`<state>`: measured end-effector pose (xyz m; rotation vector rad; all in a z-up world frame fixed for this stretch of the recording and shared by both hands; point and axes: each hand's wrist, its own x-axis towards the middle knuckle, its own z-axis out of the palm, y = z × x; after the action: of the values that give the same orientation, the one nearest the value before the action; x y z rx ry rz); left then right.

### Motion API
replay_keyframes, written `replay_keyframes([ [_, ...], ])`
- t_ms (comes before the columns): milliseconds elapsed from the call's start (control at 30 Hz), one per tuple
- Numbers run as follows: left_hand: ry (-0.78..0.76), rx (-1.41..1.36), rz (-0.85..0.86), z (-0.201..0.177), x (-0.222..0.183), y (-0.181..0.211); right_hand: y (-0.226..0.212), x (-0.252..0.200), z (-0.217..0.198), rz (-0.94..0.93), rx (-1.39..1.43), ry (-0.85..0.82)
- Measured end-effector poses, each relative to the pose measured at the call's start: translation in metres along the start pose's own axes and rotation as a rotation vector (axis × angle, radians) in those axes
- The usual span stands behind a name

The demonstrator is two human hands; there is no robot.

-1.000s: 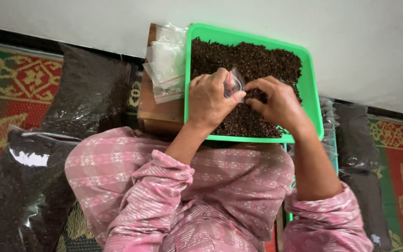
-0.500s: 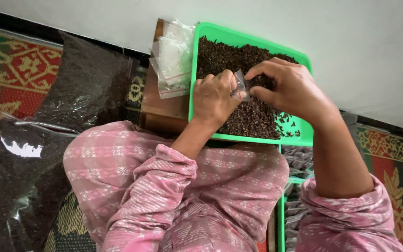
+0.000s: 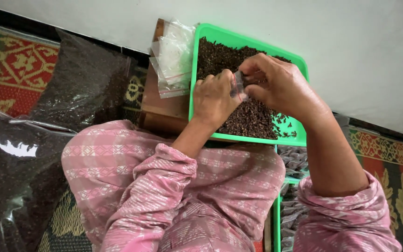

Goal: The person fills small plastic bags with dried cloves from a green tray and places the filled bags into a larger container.

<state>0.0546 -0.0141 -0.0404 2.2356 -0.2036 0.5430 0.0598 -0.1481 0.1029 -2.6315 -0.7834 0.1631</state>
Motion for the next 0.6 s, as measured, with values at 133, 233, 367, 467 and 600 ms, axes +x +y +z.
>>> replay_keyframes([
  [133,-0.036,-0.053,-0.033,0.002,0.003,-0.002,0.006,-0.001,-0.004,0.041,0.133,0.019],
  [233,-0.037,-0.070,-0.017,-0.001,0.003,-0.005,0.033,-0.001,0.001,-0.016,0.032,0.080],
  [367,0.048,-0.164,-0.008,0.013,0.004,-0.008,0.059,-0.009,0.034,0.007,-0.168,-0.008],
  [467,0.210,-0.167,-0.004,0.021,0.005,-0.009,0.080,-0.018,0.064,-0.101,-0.239,0.010],
  [600,0.330,-0.093,0.029,0.029,0.004,-0.011,0.070,-0.031,0.069,-0.096,-0.221,0.033],
])
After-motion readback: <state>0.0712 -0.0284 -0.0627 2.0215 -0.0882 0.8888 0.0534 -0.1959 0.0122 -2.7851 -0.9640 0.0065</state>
